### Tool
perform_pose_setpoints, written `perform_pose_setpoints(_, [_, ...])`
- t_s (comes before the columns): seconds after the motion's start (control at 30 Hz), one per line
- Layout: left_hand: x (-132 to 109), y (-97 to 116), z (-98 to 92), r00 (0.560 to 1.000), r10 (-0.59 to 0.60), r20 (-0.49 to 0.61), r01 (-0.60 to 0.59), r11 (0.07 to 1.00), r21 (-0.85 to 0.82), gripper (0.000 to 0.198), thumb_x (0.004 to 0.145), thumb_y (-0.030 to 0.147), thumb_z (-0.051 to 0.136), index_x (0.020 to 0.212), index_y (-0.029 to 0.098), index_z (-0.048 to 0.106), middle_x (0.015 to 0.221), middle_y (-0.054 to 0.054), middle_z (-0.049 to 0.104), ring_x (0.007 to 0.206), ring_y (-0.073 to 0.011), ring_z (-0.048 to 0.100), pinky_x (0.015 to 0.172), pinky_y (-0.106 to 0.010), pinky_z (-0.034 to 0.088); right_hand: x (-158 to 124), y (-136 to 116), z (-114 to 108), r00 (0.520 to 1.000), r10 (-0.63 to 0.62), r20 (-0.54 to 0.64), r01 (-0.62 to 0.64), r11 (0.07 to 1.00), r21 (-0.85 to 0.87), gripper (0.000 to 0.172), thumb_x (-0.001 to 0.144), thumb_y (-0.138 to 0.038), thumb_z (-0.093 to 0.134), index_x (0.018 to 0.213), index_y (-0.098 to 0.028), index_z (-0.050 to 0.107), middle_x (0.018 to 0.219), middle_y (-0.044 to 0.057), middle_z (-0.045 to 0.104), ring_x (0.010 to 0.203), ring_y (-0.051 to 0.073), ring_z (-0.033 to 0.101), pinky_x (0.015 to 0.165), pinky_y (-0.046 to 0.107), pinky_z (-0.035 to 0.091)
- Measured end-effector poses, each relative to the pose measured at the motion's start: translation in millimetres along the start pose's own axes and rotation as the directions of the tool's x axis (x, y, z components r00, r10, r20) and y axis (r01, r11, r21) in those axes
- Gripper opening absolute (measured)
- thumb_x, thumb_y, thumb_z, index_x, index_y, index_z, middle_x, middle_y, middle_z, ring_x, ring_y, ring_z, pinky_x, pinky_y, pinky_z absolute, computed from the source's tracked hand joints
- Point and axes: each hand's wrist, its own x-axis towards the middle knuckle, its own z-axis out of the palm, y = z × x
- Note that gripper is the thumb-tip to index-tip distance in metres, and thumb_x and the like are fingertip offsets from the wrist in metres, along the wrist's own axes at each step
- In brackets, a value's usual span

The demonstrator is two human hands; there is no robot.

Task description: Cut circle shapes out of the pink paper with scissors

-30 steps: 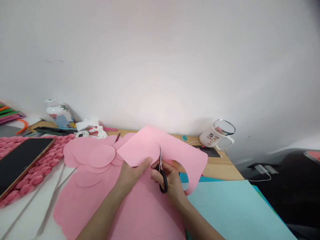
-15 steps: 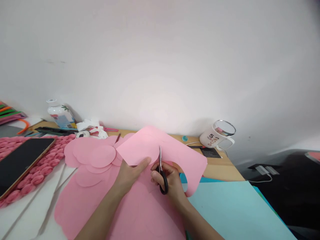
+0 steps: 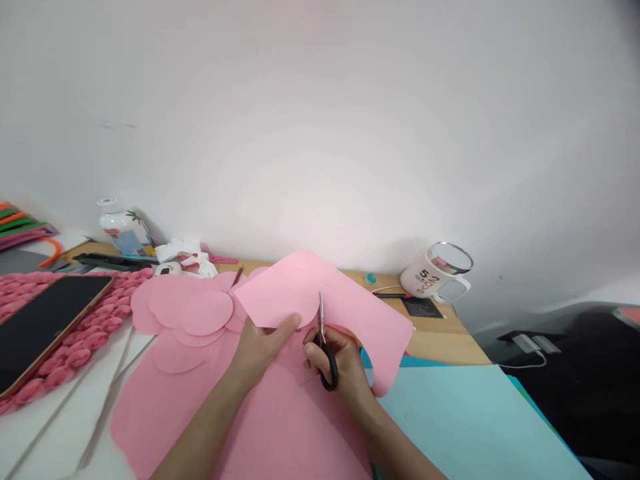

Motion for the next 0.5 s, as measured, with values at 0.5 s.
perform_pose_setpoints(0.5, [7.2,-23.1,3.5,0.996,-0.060,-0.065,0.036,0.946,-0.321,0.042,0.068,0.032,0.066,0.104,0.012,0.058,0.096,-0.011,0.069,0.092,-0.0254,0.063,0.079,-0.037,0.052,-3.4,-3.6,5.4,0.984,0.012,0.177,-0.033,0.992,0.119,0.024,0.062,-0.034,0.071,0.071,-0.018,0.055,0.058,-0.004,0.052,0.050,0.010,0.045,0.050,0.022,0.037])
